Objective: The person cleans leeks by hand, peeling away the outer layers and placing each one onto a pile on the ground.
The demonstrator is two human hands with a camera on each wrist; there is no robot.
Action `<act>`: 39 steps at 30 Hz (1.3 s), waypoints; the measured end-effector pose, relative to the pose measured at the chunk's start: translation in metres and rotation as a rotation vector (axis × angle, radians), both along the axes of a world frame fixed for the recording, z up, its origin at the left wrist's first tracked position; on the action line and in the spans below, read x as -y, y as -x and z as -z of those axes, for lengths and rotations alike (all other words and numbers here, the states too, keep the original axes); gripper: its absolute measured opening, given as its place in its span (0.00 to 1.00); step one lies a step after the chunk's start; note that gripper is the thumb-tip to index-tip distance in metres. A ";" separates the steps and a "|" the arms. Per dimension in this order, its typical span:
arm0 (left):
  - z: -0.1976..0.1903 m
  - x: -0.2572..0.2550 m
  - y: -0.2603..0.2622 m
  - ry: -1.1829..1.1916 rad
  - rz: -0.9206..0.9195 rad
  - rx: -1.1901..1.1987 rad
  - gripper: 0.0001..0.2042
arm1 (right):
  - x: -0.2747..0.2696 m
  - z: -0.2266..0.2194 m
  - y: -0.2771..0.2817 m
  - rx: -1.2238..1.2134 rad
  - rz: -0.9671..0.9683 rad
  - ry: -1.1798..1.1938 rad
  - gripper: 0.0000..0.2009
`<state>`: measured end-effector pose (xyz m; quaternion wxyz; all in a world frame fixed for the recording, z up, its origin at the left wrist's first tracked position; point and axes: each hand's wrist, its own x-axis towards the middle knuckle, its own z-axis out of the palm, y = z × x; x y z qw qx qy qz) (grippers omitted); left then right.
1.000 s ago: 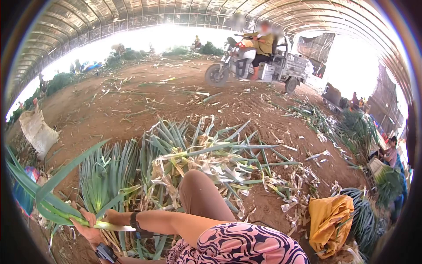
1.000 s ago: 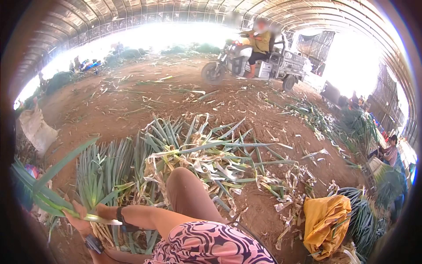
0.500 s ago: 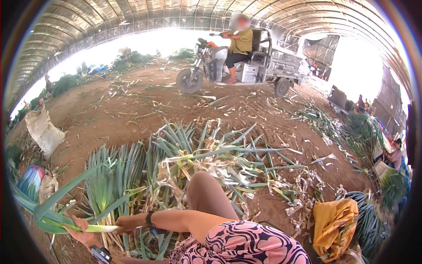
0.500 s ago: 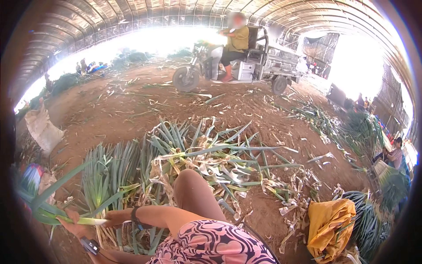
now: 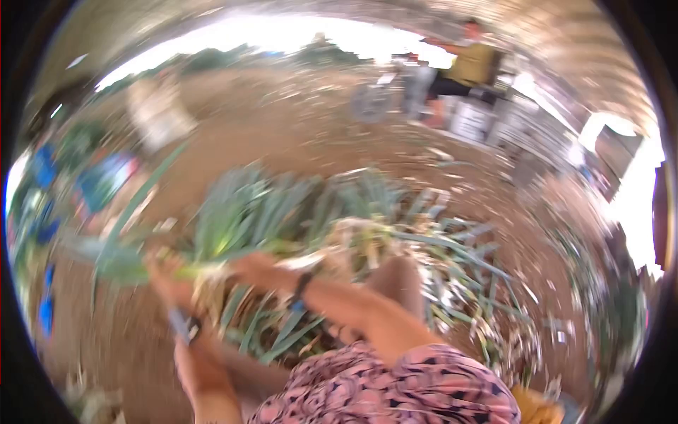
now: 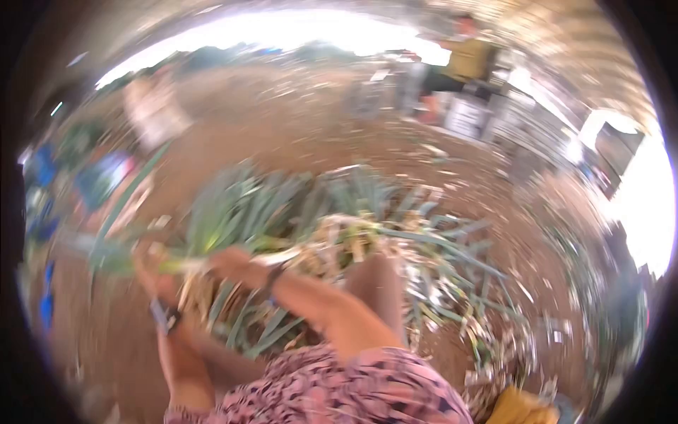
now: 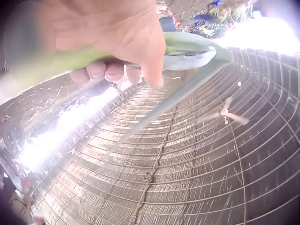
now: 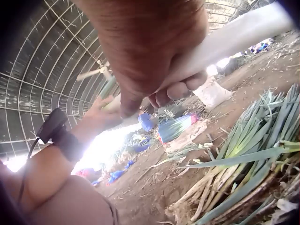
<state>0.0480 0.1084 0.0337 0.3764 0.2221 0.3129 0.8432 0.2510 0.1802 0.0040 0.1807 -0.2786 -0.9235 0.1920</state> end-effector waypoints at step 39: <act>0.020 0.017 0.067 -0.151 -0.110 0.431 0.11 | -0.009 -0.016 -0.035 0.115 -0.060 0.087 0.17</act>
